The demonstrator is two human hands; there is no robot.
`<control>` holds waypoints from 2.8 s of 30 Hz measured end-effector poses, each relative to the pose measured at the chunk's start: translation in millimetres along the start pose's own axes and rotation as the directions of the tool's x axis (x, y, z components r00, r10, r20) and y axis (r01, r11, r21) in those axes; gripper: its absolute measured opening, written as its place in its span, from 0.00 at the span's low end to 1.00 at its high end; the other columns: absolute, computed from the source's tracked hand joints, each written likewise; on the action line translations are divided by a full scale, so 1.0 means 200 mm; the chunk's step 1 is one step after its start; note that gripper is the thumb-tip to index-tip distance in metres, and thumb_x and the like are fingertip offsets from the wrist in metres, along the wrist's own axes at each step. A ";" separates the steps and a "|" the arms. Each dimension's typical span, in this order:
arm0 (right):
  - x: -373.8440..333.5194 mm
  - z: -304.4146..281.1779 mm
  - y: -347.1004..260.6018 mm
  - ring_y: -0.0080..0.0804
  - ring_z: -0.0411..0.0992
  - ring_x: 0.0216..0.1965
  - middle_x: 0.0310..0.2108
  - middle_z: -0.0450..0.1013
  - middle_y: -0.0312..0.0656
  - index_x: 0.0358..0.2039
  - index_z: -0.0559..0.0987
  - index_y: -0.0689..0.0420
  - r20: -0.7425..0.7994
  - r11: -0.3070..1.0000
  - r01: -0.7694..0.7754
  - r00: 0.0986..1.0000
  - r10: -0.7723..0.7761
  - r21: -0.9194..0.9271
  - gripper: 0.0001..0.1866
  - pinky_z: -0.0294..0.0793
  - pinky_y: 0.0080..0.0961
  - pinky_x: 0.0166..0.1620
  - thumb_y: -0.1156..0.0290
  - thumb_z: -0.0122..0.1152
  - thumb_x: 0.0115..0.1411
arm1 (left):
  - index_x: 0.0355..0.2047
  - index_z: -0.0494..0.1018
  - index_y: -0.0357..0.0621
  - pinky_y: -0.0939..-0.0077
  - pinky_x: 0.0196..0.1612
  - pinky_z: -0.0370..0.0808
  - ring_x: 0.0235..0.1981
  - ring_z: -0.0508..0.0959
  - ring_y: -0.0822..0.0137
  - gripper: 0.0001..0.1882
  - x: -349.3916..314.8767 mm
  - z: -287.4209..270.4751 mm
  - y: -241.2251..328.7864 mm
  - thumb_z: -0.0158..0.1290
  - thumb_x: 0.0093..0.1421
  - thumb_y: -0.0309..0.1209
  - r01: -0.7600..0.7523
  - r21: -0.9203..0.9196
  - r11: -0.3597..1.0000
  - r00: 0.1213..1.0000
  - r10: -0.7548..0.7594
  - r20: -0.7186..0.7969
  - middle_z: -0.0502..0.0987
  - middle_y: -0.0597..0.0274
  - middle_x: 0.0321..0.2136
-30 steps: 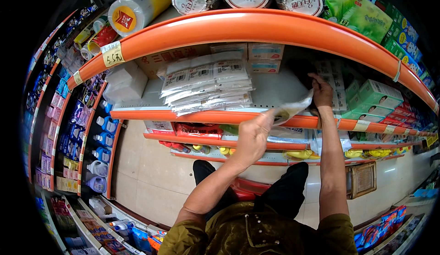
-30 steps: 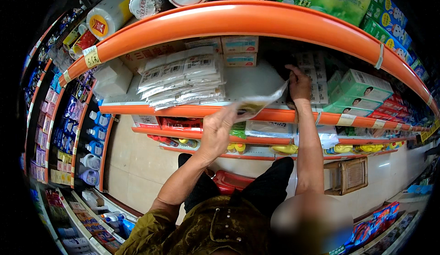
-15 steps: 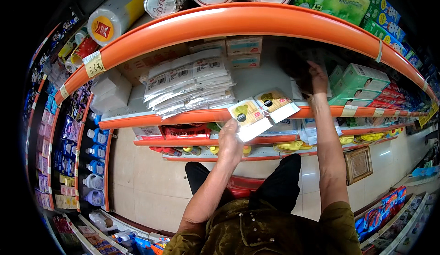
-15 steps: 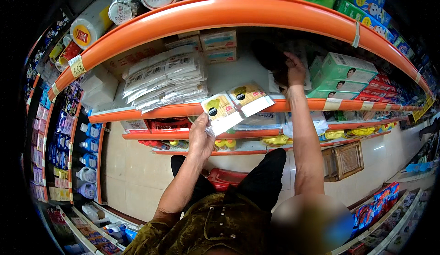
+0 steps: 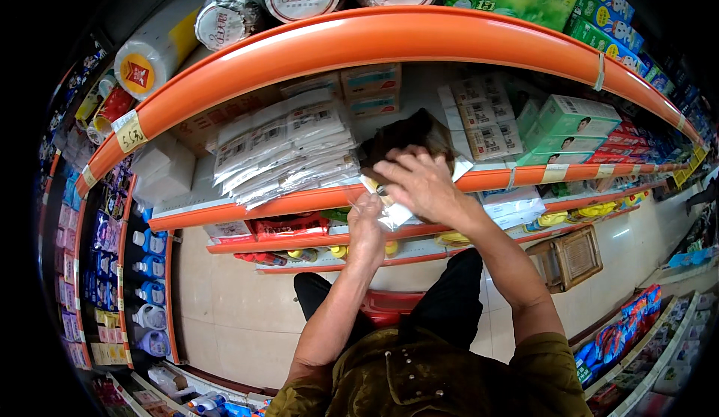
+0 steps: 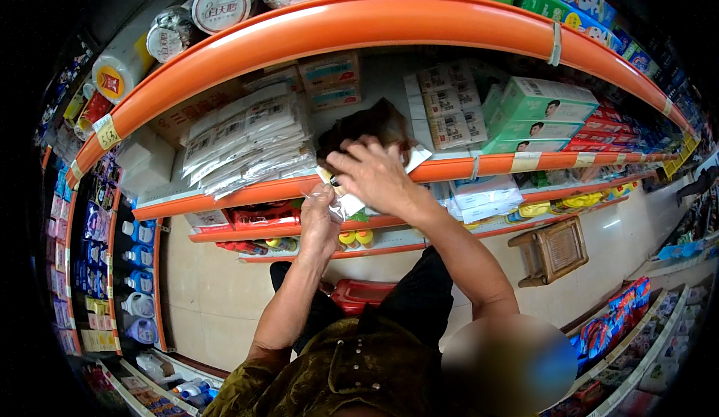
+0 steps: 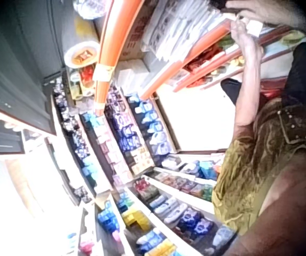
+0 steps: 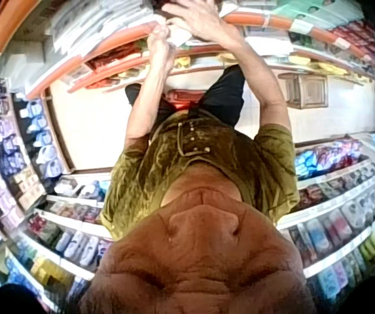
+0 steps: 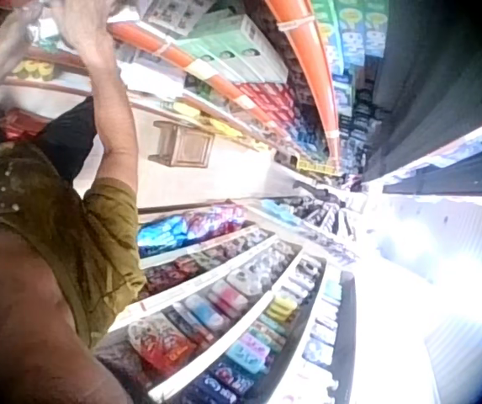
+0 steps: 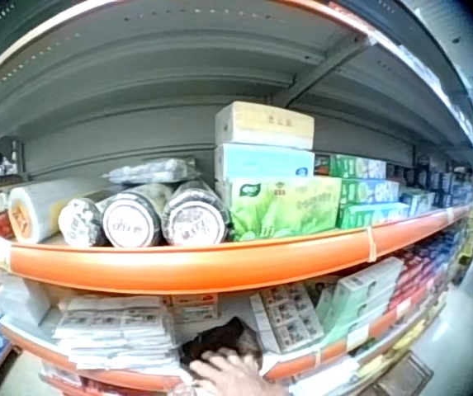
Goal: The person arranges packaged food items on a supermarket shelf. They pick up stacks of flat packages, wipe the shelf surface with a cloth, and place the items back in neat rows. The person handles the packages one by one or in small groups, ensuring they are aligned and facing forward.
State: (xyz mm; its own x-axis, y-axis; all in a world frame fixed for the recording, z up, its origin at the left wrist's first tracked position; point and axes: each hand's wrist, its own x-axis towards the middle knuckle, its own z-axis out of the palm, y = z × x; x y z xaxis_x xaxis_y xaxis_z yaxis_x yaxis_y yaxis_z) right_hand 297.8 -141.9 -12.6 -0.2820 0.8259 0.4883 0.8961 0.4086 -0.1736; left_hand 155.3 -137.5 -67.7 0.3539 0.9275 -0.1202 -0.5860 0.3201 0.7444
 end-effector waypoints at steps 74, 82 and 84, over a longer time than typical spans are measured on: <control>0.90 0.01 0.04 0.31 0.68 0.33 0.34 0.68 0.41 0.37 0.68 0.58 0.293 0.017 -0.335 0.847 0.443 0.942 0.17 0.70 0.28 0.37 0.69 0.61 0.47 | 0.26 0.70 0.34 0.79 0.19 0.61 0.15 0.64 0.75 0.06 0.31 -0.34 1.24 0.49 0.51 0.26 -0.405 0.766 0.499 0.739 0.672 -0.047 0.70 0.64 0.17; 0.84 0.13 0.14 0.26 0.67 0.33 0.32 0.68 0.38 0.36 0.70 0.61 0.162 0.487 -0.346 0.911 0.380 0.802 0.14 0.67 0.23 0.37 0.79 0.57 0.45 | 0.28 0.71 0.35 0.80 0.25 0.65 0.22 0.69 0.73 0.07 0.38 -0.49 1.20 0.49 0.50 0.26 -0.319 0.829 0.460 0.747 0.660 -0.079 0.72 0.63 0.21; 0.84 0.17 0.14 0.25 0.66 0.31 0.29 0.68 0.37 0.33 0.71 0.62 0.025 0.557 -0.229 0.937 0.348 0.799 0.12 0.66 0.22 0.35 0.79 0.57 0.45 | 0.28 0.72 0.36 0.80 0.25 0.65 0.22 0.69 0.73 0.06 0.37 -0.50 1.18 0.49 0.49 0.25 -0.297 0.844 0.447 0.730 0.676 -0.101 0.72 0.63 0.21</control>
State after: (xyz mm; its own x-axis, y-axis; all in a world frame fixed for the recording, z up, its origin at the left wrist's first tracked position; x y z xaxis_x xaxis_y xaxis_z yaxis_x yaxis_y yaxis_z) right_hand 263.2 20.8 35.5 0.0393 0.9261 0.3753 0.2896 0.3489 -0.8913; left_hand -29.7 25.5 34.4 -0.2119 0.9127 0.3494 0.2480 -0.2956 0.9225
